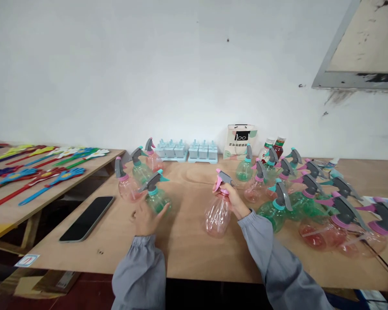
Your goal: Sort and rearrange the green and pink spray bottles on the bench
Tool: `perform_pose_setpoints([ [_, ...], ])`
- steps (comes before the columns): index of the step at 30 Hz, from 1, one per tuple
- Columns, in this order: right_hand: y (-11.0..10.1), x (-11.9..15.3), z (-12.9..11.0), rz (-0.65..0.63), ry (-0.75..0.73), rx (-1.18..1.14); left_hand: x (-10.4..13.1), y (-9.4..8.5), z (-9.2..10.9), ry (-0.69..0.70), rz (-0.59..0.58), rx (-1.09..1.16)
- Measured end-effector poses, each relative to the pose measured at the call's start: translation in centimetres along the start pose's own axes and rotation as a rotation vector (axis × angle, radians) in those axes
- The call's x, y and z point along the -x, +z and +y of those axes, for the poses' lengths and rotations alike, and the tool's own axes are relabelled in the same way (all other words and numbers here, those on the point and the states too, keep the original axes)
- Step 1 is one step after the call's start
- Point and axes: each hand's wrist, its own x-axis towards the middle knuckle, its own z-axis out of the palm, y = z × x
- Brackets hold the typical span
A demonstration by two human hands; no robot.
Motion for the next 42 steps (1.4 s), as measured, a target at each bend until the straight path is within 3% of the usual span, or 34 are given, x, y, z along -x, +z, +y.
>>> perform_pose_setpoints([
  [7,0.1,0.3,-0.3,-0.015,0.080,0.085,1.9,2.1,2.0,0.094,-0.009,0.019],
  [11,0.0,0.2,-0.2,0.000,0.030,0.044,2.4,2.8,2.4,0.154,0.030,0.054],
  [15,-0.1,0.2,0.1,0.077,0.012,0.059,2.4,2.7,2.5,0.132,0.025,0.037],
  [25,0.1,0.2,0.0,-0.043,0.056,0.059,2.3,2.6,2.5,0.153,0.035,0.102],
  [37,-0.2,0.2,0.1,-0.109,0.112,0.084,2.3,2.3,2.8,0.105,-0.040,0.054],
  [42,-0.3,0.6,0.4,-0.018,0.159,0.097,2.3,2.2,2.9,0.098,-0.039,0.067],
])
